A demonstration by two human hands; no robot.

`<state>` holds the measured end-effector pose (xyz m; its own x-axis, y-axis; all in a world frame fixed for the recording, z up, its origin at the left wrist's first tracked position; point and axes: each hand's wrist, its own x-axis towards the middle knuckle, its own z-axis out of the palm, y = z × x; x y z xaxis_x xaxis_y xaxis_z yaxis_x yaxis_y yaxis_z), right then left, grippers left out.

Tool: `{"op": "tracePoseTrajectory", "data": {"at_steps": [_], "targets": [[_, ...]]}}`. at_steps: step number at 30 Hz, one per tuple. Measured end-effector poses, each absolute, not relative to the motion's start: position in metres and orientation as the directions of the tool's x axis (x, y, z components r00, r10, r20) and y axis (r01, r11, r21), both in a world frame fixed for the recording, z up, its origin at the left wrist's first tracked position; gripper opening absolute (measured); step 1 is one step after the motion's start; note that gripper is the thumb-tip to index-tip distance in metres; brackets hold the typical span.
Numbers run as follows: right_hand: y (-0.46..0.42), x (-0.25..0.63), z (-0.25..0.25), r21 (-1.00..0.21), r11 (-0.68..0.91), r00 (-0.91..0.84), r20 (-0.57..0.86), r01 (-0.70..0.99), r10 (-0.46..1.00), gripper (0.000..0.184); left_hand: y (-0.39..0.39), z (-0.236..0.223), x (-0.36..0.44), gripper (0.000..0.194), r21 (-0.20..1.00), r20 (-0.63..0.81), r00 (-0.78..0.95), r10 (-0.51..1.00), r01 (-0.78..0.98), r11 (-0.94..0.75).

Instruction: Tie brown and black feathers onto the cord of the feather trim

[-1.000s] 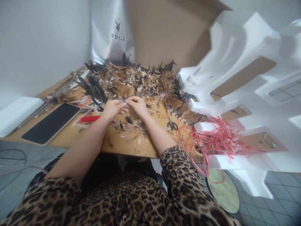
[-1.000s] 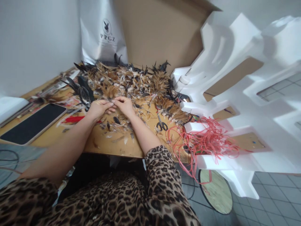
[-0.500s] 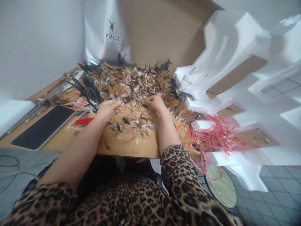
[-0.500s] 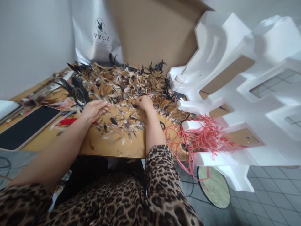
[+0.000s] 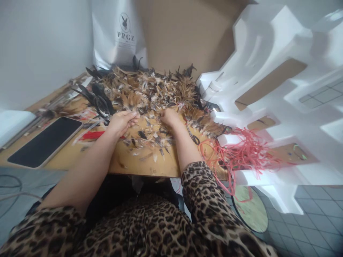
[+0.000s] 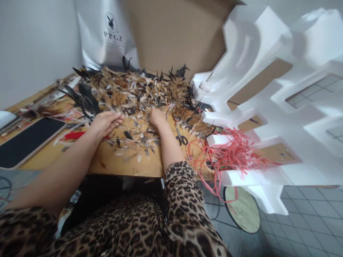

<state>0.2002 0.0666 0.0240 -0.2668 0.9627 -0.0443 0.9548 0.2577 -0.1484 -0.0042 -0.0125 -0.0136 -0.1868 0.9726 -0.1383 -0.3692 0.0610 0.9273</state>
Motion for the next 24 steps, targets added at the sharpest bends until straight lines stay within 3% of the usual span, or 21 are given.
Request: {"op": "tracePoseTrajectory", "data": {"at_steps": [3,6,8,10,13,17,20,24], "targets": [[0.066,0.197,0.021,-0.168,0.245,-0.255,-0.043,0.955,0.966,0.025,-0.013,-0.013,-0.004,0.007,0.923,-0.145,-0.189,0.971,-0.378,0.064],[0.072,0.199,0.017,-0.297,0.239,-0.243,0.025,0.924,0.970,0.019,-0.013,-0.012,-0.004,0.007,0.916,-0.149,-0.183,0.972,-0.396,0.066],[0.076,0.201,0.013,-0.499,0.251,-0.257,0.058,0.830,0.965,0.016,-0.013,-0.012,-0.004,0.007,0.909,-0.155,-0.178,0.972,-0.411,0.070],[0.080,0.201,0.011,-0.746,0.222,-0.287,0.043,0.627,0.957,0.012,-0.012,-0.013,-0.005,0.007,0.900,-0.159,-0.171,0.972,-0.429,0.072],[0.080,0.195,0.010,-0.965,0.036,-0.321,-0.051,0.261,0.946,0.007,-0.012,-0.013,-0.005,0.007,0.888,-0.160,-0.170,0.972,-0.456,0.067],[0.072,0.183,0.015,-0.984,-0.178,-0.430,-0.147,-0.032,0.891,0.017,-0.013,-0.012,-0.005,0.007,0.881,-0.175,-0.164,0.971,-0.466,0.081],[0.064,0.174,0.016,-0.965,-0.243,-0.498,-0.162,-0.101,0.852,0.025,-0.014,-0.011,-0.003,0.008,0.880,-0.191,-0.160,0.969,-0.465,0.096],[0.055,0.159,0.011,-0.971,-0.205,-0.517,-0.113,-0.123,0.848,0.026,-0.015,-0.011,-0.002,0.004,0.870,-0.192,-0.126,0.973,-0.481,0.110]]}}
